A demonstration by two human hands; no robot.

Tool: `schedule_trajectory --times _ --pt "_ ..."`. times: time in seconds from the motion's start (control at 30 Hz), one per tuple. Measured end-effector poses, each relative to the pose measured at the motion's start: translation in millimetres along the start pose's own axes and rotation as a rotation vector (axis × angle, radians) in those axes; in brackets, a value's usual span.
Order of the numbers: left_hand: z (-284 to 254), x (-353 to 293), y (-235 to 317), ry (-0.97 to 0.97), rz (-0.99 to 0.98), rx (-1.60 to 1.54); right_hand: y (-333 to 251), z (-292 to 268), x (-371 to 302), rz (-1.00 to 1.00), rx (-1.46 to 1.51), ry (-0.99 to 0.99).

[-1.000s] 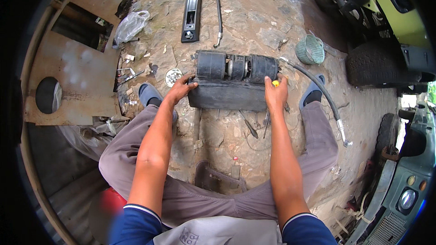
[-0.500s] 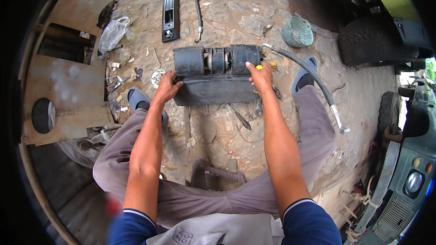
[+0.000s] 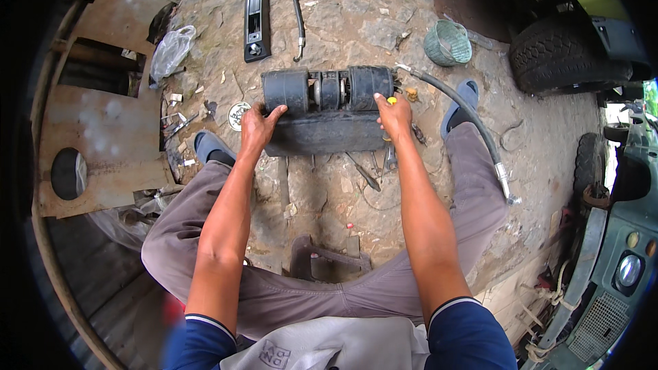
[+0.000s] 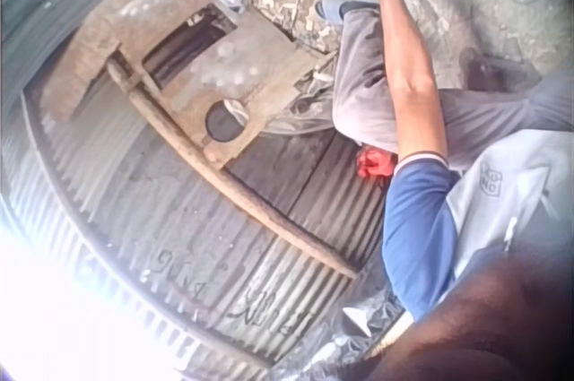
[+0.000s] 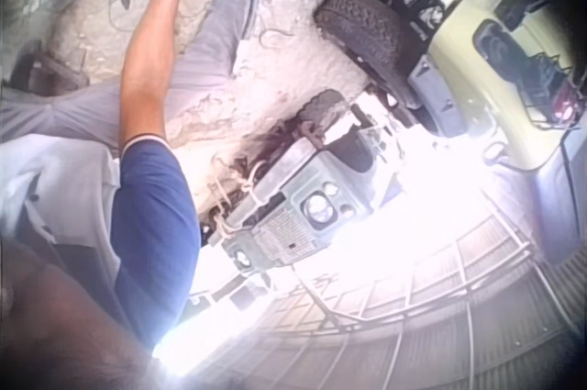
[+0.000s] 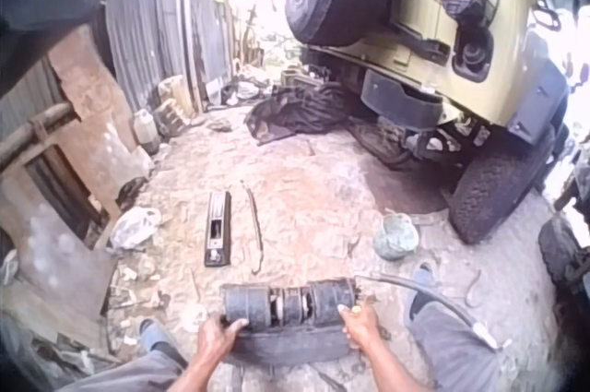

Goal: The person uses a screwdriver to disassemble parts of a black plastic blower assembly, removing screws and prying off a small circular component by hand.

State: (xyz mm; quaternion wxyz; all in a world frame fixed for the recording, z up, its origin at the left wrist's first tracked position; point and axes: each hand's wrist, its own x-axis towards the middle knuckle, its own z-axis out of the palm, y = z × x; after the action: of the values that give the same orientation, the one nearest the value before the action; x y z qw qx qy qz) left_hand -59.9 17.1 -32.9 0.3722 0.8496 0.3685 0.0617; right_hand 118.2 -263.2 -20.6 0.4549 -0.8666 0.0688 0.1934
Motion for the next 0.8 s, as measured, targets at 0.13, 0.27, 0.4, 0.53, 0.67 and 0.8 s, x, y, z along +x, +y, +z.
schedule_trajectory --times 0.13,0.27,0.4,0.53,0.67,0.8 --pt "6 1 -5 -0.015 -0.035 0.023 -27 -21 -18 -0.131 -0.145 0.012" --pt "11 0 -5 0.030 0.000 0.039 -86 -46 -76 -0.487 -0.182 0.178" --pt "11 0 -3 0.038 0.005 0.041 -105 -54 -91 -0.550 -0.394 0.277" --pt "12 1 -5 0.052 0.035 0.042 -104 -51 -104 -0.493 0.112 0.180" --pt "10 1 -5 0.031 0.014 0.046 -100 -39 -108 -0.716 0.053 0.292" --pt "9 3 -3 0.003 -0.005 0.040 -95 -19 -109 -0.811 0.043 0.315"
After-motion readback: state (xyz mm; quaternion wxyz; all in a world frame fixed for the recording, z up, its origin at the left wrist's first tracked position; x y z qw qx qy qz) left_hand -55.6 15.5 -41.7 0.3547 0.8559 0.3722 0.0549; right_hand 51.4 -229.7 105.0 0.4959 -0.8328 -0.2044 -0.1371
